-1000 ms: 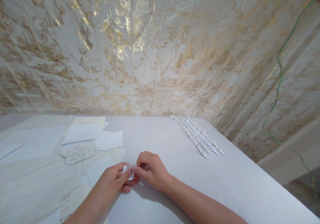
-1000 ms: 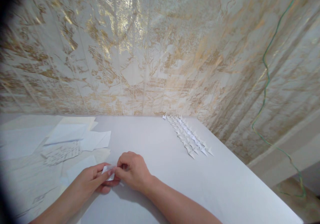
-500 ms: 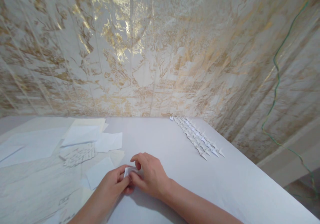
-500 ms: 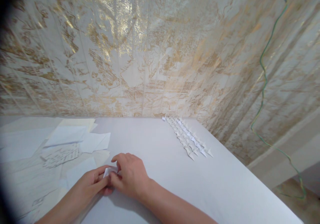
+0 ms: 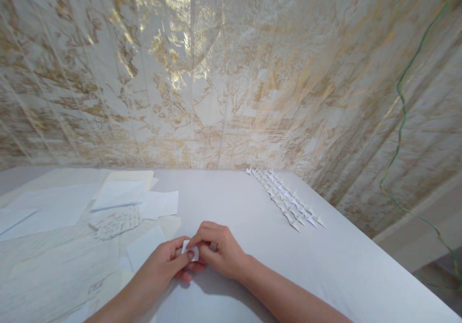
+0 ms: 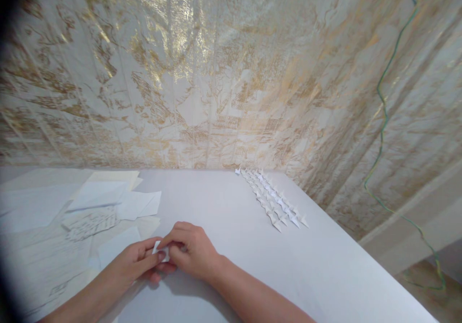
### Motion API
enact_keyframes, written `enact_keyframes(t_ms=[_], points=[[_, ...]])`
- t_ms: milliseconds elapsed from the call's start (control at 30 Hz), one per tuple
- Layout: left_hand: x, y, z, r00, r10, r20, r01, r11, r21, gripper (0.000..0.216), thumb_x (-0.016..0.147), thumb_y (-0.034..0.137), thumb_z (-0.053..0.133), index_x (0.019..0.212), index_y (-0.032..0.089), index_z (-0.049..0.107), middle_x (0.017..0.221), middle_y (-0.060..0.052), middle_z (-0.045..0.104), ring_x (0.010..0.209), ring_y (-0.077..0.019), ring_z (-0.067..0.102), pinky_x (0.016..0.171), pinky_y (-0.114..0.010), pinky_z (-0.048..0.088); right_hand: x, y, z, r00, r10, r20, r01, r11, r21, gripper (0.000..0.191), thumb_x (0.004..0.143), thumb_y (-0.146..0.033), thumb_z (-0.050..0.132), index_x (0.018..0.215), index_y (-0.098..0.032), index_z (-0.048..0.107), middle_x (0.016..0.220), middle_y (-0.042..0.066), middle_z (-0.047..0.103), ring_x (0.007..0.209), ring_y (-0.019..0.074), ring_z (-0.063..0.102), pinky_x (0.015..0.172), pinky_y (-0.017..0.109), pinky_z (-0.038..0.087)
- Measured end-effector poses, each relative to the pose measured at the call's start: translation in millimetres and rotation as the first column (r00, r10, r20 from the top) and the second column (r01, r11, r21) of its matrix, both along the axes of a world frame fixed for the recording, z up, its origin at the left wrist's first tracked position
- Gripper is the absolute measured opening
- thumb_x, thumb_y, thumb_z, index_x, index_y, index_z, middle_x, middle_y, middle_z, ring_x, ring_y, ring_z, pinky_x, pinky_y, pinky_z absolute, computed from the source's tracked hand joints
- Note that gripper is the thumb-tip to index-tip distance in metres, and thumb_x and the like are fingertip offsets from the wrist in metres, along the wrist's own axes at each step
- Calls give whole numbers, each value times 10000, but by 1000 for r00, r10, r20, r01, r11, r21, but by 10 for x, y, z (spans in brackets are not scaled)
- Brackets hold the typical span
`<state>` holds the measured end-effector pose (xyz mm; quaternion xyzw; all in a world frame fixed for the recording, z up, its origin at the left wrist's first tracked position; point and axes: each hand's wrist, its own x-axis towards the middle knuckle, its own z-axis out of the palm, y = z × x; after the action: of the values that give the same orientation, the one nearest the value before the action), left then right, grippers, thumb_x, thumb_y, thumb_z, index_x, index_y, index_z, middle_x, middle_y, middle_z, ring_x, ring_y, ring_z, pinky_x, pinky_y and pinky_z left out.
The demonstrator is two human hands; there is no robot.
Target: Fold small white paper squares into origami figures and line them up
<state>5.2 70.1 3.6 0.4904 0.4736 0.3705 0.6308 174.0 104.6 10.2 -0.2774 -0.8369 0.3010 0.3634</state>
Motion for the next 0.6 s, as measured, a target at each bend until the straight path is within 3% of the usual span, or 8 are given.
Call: enact_keyframes(t_ms=[267,433,600], points=[[-30,-24,-4,1000,21,8,-21,1000,-1,621,650,731,758,909,167,723,850,-105,810,829,-284,777,657,-309,552,-28,1,0,982,-71,-174,28,971,-236,233,752,-57,539,760,-182,735,722,-10,592,665,126,551,646,236,441],[-1,-80,10,995,99,-20,-99,995,23,563,695,699,734,915,182,718,861,-85,813,833,-271,777,635,-296,546,-38,-20,-12,953,-126,-274,-26,871,-490,104,803,-238,629,885,-174,638,679,-37,600,562,115,568,595,249,444],[13,-88,-16,990,137,-38,-135,990,49,573,689,706,737,919,185,687,855,-80,817,822,-266,778,647,-300,554,-61,1,-63,924,-197,-327,-36,808,-588,270,777,-402,708,726,-172,576,571,-43,551,519,104,500,546,240,388]])
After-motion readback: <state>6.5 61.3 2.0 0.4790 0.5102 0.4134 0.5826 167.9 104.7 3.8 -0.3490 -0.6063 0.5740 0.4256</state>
